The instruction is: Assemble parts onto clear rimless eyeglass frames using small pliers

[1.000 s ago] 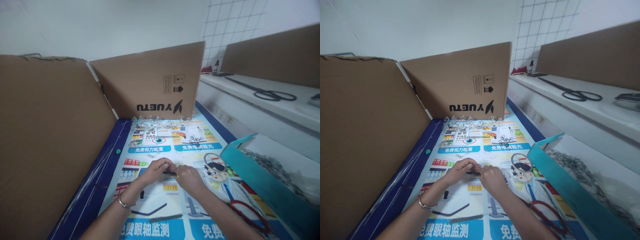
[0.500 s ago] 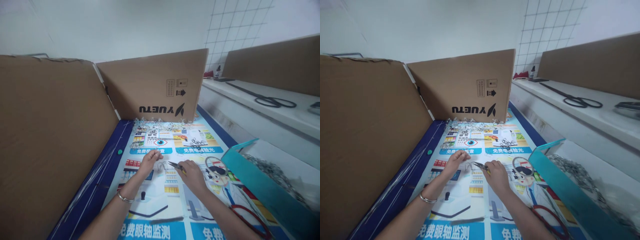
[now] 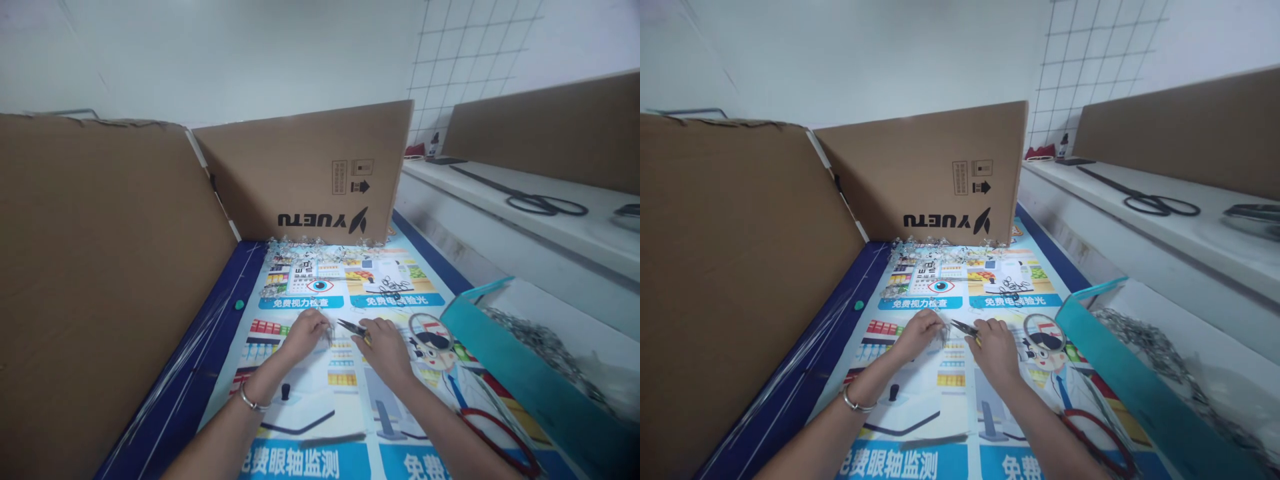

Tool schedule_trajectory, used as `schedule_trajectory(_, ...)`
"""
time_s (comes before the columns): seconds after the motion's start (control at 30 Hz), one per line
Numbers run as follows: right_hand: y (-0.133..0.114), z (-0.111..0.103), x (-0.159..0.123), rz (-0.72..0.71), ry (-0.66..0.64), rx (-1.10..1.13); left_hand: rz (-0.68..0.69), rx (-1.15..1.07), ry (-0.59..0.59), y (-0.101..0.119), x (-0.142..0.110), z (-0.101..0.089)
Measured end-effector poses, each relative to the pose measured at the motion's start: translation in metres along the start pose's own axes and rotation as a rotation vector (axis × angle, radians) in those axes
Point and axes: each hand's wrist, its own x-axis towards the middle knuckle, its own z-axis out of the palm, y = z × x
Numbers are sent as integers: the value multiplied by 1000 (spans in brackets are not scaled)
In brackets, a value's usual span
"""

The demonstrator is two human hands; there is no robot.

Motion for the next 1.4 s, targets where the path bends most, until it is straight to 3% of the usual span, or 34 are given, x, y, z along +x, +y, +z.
schedule_trajectory(0.3,-5,-7,-3,-40,-46,-142,-69,108,-17,-4,-1,-16)
schedule_trajectory(0.7,-15,-15,-7,-90,-91,-265,-183,354,-220,13,-5,-22)
schedule_trajectory(1.03,-9,-11,-6,-60,-65,-181,-156,401,-259,14,-6,-22)
schedule_trajectory(1.4,-7,-8,-5,-67,-56,-154,-91,285,-423,14,-5,-43)
